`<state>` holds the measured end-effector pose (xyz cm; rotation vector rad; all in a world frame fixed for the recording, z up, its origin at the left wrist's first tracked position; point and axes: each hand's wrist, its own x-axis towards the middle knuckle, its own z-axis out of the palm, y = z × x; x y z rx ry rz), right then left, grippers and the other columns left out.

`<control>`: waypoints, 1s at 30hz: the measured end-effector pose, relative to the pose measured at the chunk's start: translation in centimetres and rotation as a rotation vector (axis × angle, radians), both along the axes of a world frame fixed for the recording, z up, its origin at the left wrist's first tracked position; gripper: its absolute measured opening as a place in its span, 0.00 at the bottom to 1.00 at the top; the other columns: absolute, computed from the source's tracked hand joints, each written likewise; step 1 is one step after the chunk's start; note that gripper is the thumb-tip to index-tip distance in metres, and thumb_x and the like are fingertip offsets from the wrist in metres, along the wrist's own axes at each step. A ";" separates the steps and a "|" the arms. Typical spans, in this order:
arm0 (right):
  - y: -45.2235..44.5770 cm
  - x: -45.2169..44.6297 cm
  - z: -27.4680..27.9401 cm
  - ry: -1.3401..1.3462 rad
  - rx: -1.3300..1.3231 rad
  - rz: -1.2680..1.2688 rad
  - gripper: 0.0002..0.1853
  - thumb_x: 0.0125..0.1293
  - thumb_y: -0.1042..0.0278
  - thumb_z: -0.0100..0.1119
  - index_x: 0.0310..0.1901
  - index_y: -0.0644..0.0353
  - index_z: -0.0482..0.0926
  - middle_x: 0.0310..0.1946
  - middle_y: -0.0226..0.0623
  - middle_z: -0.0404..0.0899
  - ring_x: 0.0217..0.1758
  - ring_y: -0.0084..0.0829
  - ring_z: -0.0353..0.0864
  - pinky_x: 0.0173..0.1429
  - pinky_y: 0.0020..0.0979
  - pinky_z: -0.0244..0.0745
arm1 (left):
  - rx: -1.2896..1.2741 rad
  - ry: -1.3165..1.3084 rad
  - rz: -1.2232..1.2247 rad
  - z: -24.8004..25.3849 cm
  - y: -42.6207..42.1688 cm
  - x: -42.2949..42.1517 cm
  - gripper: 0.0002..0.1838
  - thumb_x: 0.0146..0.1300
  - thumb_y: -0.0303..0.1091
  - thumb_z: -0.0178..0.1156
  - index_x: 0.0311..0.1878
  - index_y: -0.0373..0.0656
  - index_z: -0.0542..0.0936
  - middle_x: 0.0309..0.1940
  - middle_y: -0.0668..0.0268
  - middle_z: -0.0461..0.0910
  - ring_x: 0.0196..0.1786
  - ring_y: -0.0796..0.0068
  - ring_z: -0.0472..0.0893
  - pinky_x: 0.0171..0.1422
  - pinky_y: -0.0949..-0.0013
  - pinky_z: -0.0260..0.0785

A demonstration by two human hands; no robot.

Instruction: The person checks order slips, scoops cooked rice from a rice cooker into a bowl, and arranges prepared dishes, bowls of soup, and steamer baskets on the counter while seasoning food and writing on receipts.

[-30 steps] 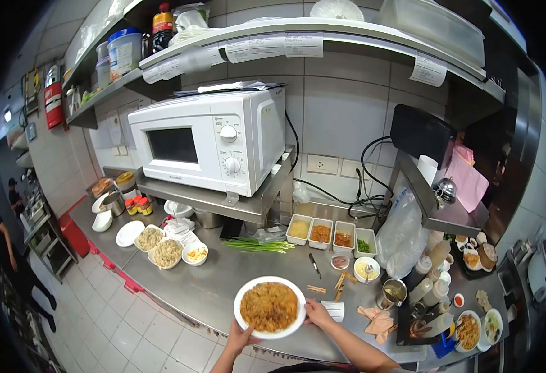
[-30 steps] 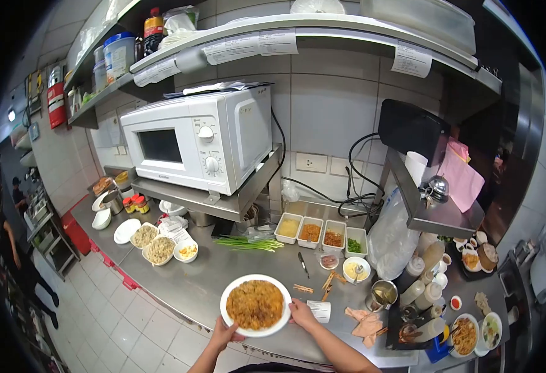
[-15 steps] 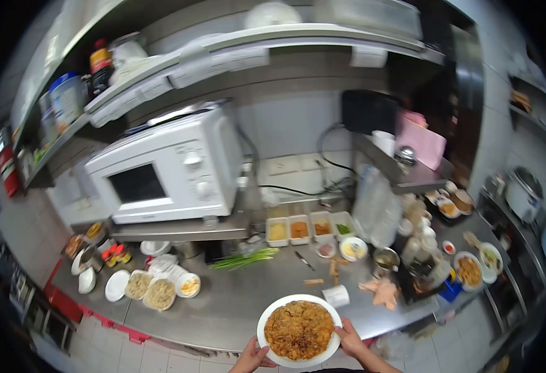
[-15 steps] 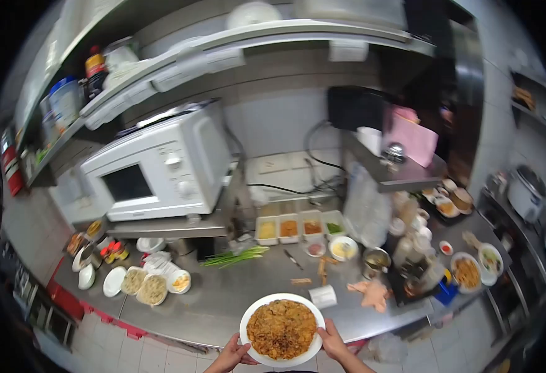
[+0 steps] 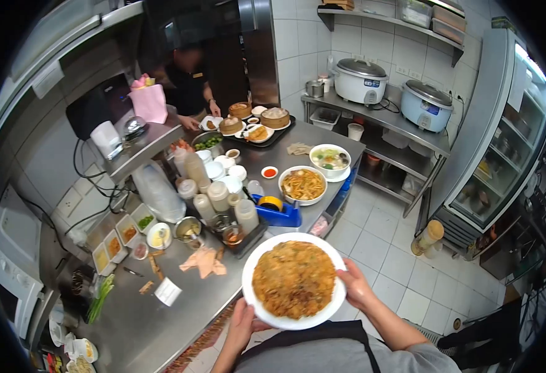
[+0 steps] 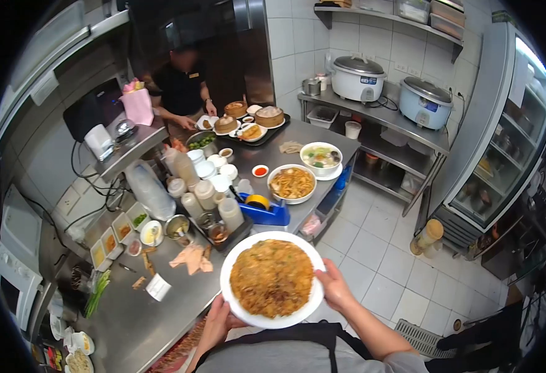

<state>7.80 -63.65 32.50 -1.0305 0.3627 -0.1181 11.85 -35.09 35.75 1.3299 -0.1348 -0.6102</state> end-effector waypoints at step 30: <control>-52.0 31.7 -4.3 -0.065 -0.033 -0.528 0.13 0.67 0.75 0.39 0.53 0.60 0.62 0.46 0.42 0.72 0.45 0.33 0.77 0.48 0.34 0.77 | 1.153 -0.848 -0.236 -10.8 -48.5 61.3 0.26 0.53 0.25 0.53 0.58 0.55 0.71 0.65 0.45 0.52 0.67 0.47 0.57 0.68 0.56 0.55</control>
